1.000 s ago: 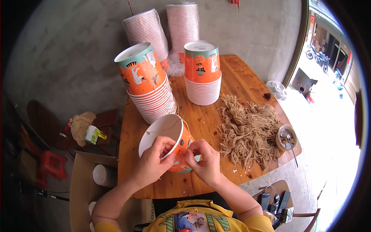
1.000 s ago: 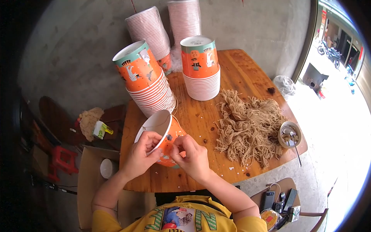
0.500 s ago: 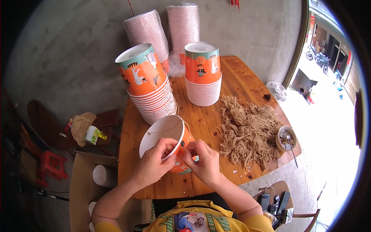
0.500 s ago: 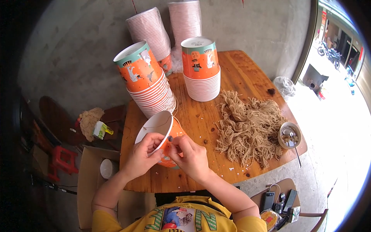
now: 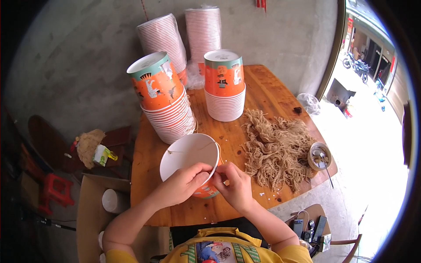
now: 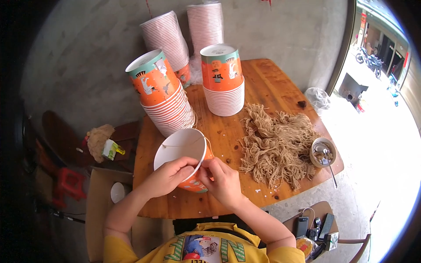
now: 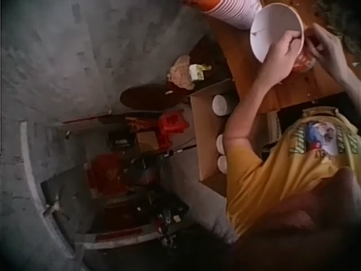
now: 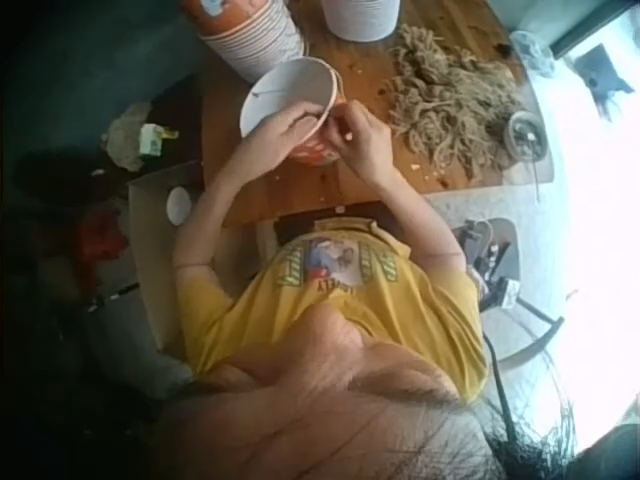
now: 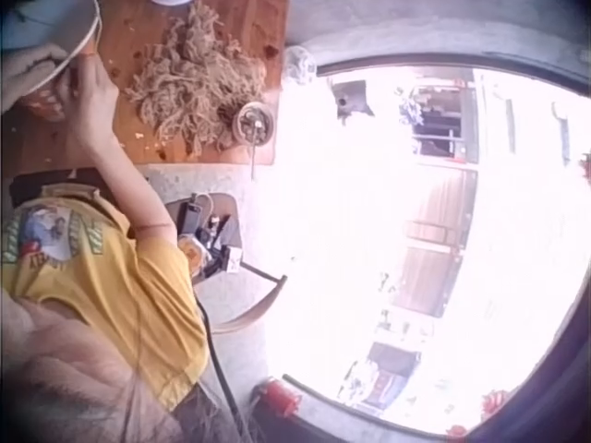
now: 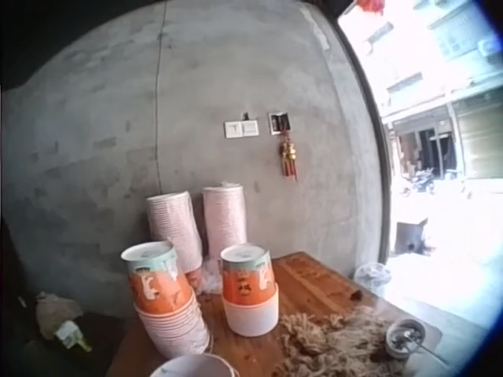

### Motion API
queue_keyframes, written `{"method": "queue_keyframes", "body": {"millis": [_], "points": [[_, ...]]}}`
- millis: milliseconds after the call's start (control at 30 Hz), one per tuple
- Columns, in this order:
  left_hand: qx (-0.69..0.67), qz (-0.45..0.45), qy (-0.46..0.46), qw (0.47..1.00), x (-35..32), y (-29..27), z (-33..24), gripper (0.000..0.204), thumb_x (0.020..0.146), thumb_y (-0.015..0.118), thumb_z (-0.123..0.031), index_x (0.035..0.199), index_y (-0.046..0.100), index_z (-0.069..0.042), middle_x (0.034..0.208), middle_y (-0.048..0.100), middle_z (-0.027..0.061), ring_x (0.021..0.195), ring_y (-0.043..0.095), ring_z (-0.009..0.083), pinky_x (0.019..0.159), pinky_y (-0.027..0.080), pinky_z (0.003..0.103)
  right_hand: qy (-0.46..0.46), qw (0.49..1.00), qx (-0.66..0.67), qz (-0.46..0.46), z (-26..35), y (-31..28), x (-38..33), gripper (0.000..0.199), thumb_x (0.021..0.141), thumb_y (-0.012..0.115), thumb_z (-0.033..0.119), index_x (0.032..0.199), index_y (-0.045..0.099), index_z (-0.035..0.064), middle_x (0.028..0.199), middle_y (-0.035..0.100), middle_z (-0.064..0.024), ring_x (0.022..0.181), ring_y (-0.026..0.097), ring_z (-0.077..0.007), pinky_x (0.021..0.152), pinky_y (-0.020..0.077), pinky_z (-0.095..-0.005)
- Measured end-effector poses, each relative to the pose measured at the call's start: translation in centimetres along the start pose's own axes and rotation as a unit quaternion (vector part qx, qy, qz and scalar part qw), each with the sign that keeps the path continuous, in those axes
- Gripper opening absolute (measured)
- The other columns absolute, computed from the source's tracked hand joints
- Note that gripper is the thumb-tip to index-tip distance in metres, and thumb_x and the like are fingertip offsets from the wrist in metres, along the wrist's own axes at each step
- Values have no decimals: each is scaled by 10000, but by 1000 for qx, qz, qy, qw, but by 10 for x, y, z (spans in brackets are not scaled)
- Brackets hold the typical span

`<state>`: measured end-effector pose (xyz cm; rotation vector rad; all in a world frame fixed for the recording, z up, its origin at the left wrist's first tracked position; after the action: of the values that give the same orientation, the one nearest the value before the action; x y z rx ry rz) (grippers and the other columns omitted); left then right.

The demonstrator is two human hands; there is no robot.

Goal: Tying string handles through pre-punched holes in paper bowls at a packaging station.

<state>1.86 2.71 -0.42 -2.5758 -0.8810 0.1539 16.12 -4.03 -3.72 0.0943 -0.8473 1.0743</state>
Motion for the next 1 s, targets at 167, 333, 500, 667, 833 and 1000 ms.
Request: {"method": "queue_keyframes", "body": {"millis": [167, 333, 500, 667, 833, 1000], "points": [[41, 20, -59, 997, 22, 19, 10, 166, 948, 540, -137, 1029, 582, 1, 938, 669, 130, 846, 651, 210, 762, 507, 327, 58, 998, 2, 18, -15, -13, -17, 138, 804, 682, -7, 896, 580, 16, 780, 625, -89, 674, 653, -175, 608, 534, -276], [166, -11, 56, 984, 28, 33, 7, 103, 928, 543, -113, 968, 539, -18, 859, 651, 171, 782, 645, 341, 678, 504, 407, 4, 995, -88, 51, -25, -30, -25, 155, 773, 726, 43, 880, 614, 51, 745, 591, -60, 679, 612, -198, 595, 504, -317], [198, -80, 87, 973, 19, 37, -7, 63, 926, 536, -92, 962, 505, -50, 785, 638, 165, 741, 629, 382, 633, 494, 447, -131, 949, -285, 37, -21, -58, -16, 163, 741, 755, 115, 868, 653, 123, 735, 547, -36, 665, 552, -220, 579, 468, -353], [151, -137, 33, 978, 21, 31, -1, 25, 938, 524, -37, 952, 519, -16, 826, 644, 127, 726, 668, 247, 650, 524, 336, 36, 969, -226, 94, -30, -61, -9, 119, 831, 690, 120, 929, 632, 85, 802, 623, -41, 703, 618, -208, 624, 505, -316], [89, -165, 77, 979, 25, 29, 4, 16, 958, 502, -18, 969, 508, -8, 842, 662, 84, 777, 675, 157, 706, 548, 291, 205, 970, 126, 45, -43, -52, -2, 134, 889, 623, 47, 1017, 625, 10, 932, 680, -83, 818, 666, -167, 743, 520, -272], [-16, -186, 110, 976, 33, 24, 5, 19, 949, 522, -5, 956, 506, -10, 866, 652, 71, 818, 656, 141, 712, 520, 289, 170, 973, 141, 66, -34, -48, 10, 131, 929, 594, 73, 1042, 627, 15, 1042, 668, -46, 945, 612, -109, 825, 489, -272]]}}
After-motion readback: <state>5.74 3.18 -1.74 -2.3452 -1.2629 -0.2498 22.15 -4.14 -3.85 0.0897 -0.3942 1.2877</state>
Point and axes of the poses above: each hand's wrist, its own x-axis towards the middle knuckle, its own y-axis out of the palm, z = x × y, the point moved 4 cm from there along x, towards the middle knuckle
